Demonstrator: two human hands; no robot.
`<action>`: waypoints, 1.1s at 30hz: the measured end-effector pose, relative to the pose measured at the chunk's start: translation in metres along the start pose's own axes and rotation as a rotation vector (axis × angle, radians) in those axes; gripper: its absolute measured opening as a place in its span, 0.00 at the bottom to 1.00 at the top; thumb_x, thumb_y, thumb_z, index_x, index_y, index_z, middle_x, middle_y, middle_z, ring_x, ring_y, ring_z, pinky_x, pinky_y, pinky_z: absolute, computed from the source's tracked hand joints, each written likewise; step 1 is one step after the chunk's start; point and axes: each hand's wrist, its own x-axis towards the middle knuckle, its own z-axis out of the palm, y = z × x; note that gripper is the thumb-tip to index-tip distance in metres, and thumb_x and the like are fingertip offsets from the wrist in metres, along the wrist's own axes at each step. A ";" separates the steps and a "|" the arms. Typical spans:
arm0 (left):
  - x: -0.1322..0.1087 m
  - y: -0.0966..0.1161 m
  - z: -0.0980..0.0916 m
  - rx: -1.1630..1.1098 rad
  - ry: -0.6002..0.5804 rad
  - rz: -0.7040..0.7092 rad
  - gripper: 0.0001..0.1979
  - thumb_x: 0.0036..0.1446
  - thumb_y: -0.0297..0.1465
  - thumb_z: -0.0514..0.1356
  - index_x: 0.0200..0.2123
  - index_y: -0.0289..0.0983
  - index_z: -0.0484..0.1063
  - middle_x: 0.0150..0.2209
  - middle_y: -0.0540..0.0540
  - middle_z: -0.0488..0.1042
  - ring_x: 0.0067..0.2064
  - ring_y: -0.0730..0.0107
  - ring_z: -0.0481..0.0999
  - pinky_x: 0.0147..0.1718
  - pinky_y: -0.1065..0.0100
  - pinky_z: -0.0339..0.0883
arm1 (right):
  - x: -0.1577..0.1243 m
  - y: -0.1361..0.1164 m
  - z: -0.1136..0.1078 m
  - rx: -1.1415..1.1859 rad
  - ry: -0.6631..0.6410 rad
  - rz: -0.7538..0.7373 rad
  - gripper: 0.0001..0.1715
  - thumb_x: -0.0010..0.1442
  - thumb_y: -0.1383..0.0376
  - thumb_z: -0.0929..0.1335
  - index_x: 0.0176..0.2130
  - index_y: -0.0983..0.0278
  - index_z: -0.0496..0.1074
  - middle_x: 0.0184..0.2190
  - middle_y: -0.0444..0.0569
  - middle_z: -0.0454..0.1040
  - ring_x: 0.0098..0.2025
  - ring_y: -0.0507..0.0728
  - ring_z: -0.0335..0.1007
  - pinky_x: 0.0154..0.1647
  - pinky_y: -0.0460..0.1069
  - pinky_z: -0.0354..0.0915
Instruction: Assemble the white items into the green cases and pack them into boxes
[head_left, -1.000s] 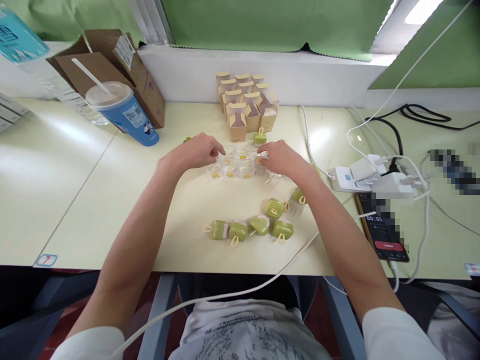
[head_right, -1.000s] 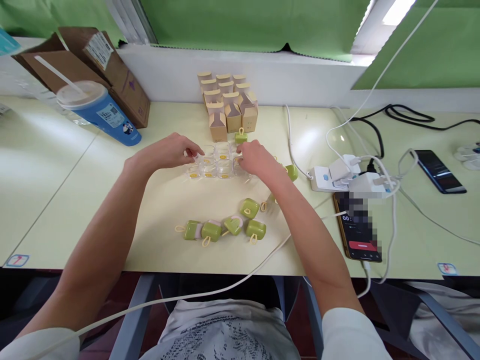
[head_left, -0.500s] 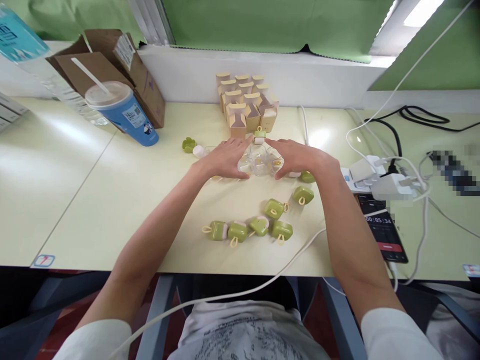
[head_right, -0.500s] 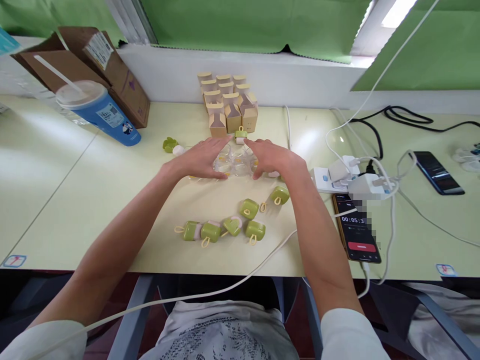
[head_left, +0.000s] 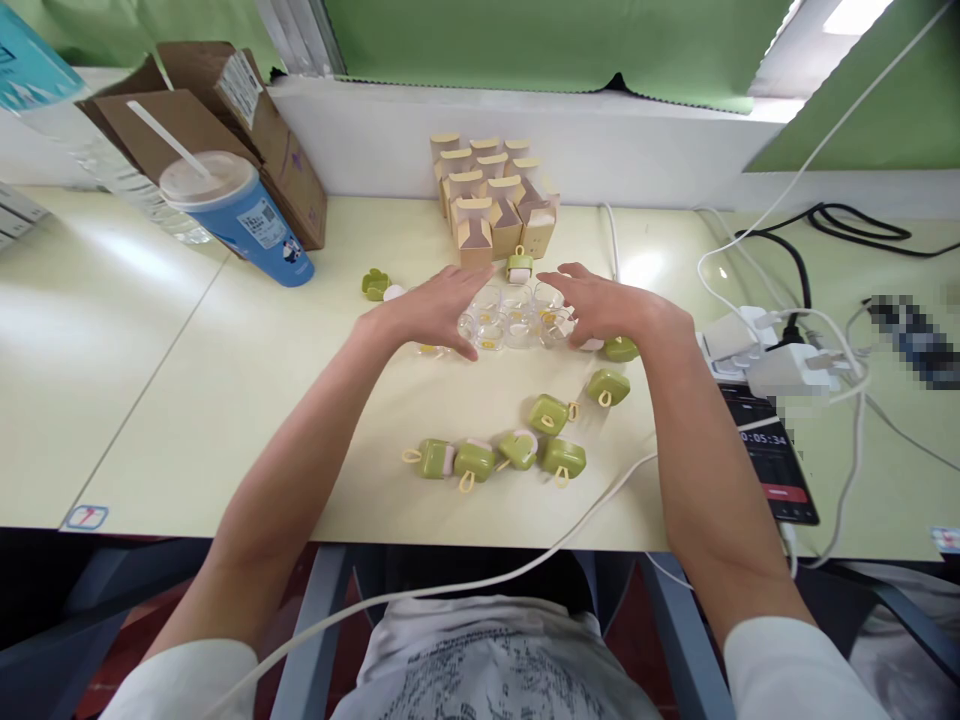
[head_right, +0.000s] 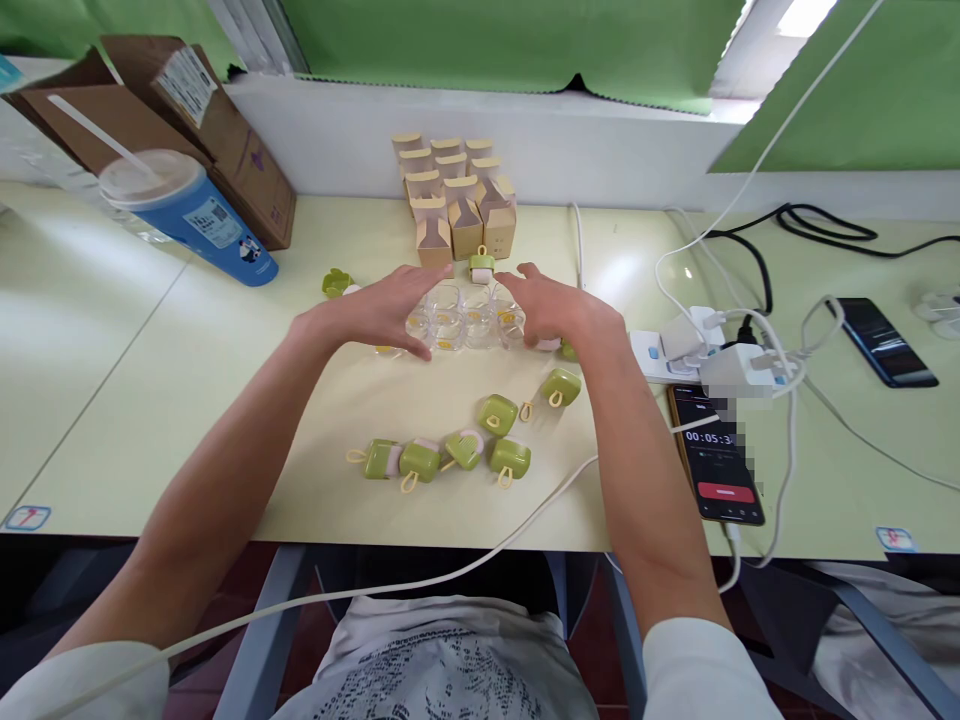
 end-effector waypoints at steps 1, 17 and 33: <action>-0.003 -0.002 -0.004 0.003 -0.011 -0.010 0.68 0.56 0.48 0.76 0.87 0.45 0.39 0.86 0.36 0.51 0.86 0.37 0.51 0.80 0.50 0.54 | 0.000 -0.001 -0.001 0.014 -0.030 -0.017 0.65 0.57 0.70 0.82 0.82 0.48 0.58 0.79 0.56 0.63 0.61 0.68 0.82 0.55 0.58 0.80; -0.034 -0.014 -0.036 -0.106 0.070 -0.072 0.57 0.61 0.51 0.73 0.85 0.49 0.50 0.83 0.44 0.60 0.81 0.42 0.64 0.76 0.53 0.63 | -0.007 -0.006 -0.011 0.101 0.009 -0.044 0.58 0.68 0.51 0.78 0.85 0.50 0.53 0.76 0.59 0.70 0.75 0.75 0.70 0.70 0.65 0.72; -0.040 -0.142 -0.010 -0.078 0.105 -0.243 0.38 0.52 0.59 0.68 0.57 0.40 0.86 0.60 0.38 0.80 0.61 0.45 0.79 0.63 0.56 0.72 | 0.117 -0.028 0.020 0.141 0.343 0.110 0.22 0.73 0.54 0.74 0.56 0.67 0.80 0.50 0.65 0.84 0.56 0.78 0.82 0.58 0.71 0.78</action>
